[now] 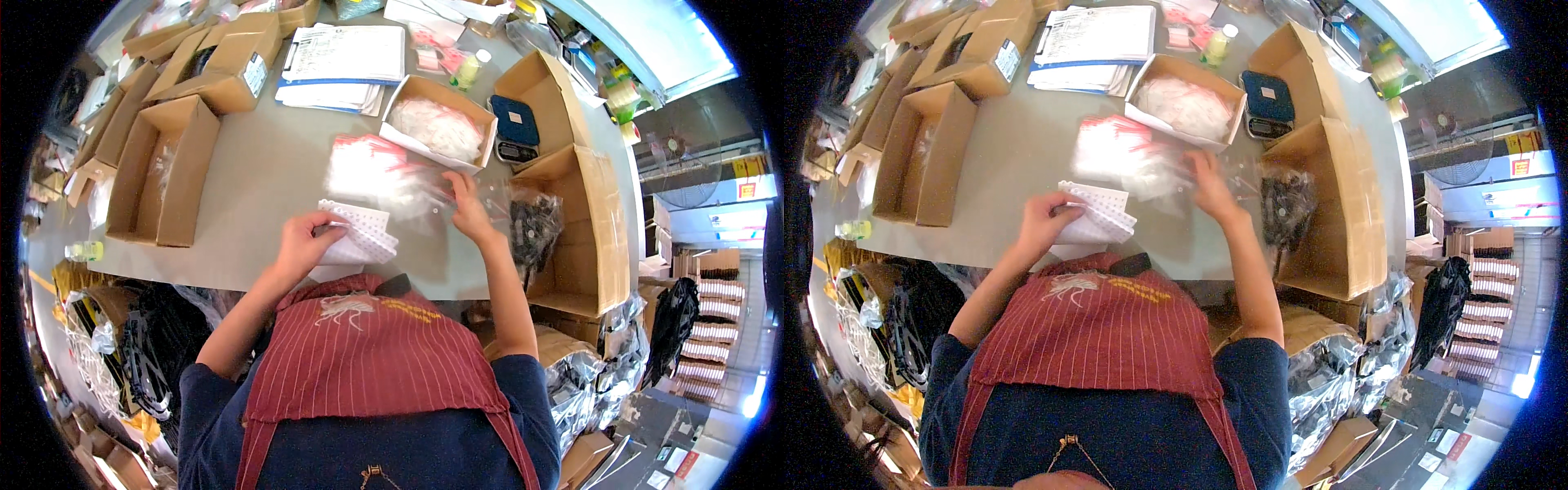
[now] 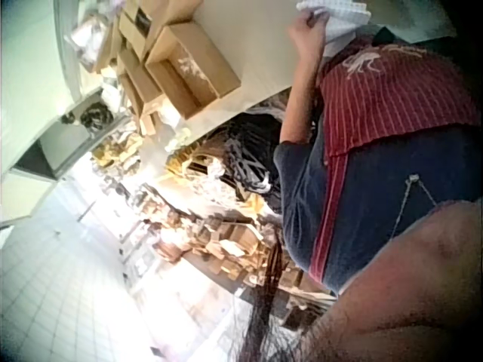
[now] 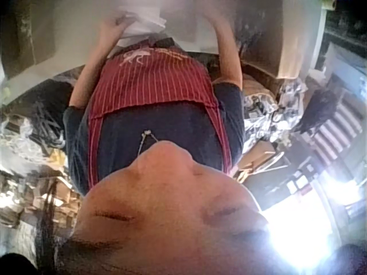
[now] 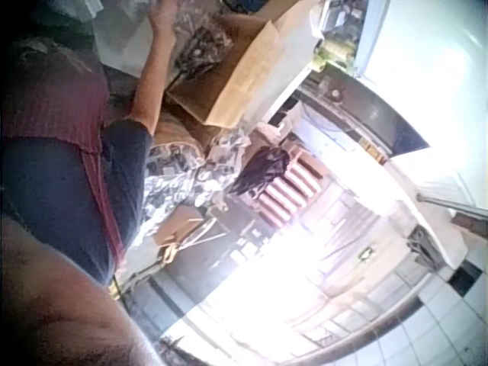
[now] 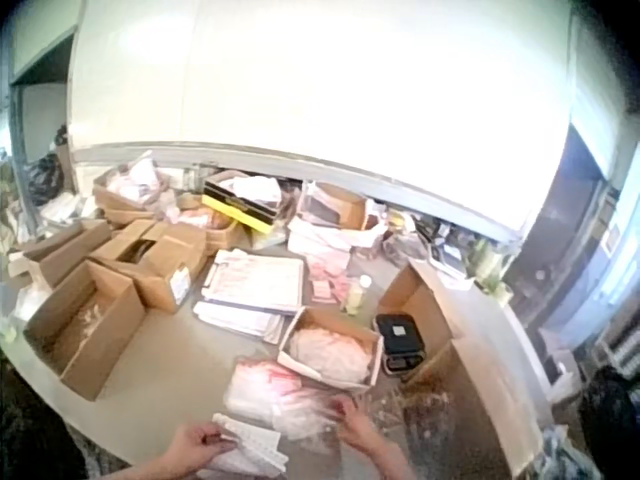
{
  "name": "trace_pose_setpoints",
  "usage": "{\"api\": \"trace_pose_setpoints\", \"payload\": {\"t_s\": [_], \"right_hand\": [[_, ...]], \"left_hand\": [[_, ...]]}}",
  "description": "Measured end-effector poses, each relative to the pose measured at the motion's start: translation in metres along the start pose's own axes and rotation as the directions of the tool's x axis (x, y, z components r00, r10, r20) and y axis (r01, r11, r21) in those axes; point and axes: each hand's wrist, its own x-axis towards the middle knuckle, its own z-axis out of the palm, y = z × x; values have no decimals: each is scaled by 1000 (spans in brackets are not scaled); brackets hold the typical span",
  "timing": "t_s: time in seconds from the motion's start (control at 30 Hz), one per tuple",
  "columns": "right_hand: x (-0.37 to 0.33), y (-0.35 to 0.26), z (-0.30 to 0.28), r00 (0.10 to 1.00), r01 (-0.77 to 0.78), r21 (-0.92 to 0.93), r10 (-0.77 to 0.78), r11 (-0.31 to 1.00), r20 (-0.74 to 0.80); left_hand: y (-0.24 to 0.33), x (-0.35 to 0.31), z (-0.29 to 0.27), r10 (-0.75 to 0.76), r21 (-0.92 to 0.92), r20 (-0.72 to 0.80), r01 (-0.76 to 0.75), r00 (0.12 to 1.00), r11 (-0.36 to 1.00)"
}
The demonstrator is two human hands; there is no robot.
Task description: The person sorts various small hardware components from a large collection, placing individual items into small plastic bags.
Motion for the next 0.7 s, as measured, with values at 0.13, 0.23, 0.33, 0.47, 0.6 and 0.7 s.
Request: {"api": "trace_pose_setpoints", "payload": {"t_s": [0.13,0.23,0.33,0.47,0.6,0.7], "right_hand": [[-9,-7,-5,982,83,-167,-109,982,-156],[-22,-19,2,975,74,-270,-127,960,-183],[-56,-25,16,986,110,-283,-141,953,-93],[-78,-35,1,999,-24,-399,10,917,-36],[-76,-28,-14,996,-93,-406,85,909,-38],[-39,-84,-7,994,8,81,1,997,-112]], "left_hand": [[8,1,6,47,55,8,-47,999,997],[12,0,11,73,29,11,-74,997,997],[9,-2,11,90,21,12,-90,996,996],[7,-6,14,110,40,29,-111,993,993],[14,-2,22,145,-21,85,-144,986,989],[20,-2,22,209,127,157,-229,965,965]]}}
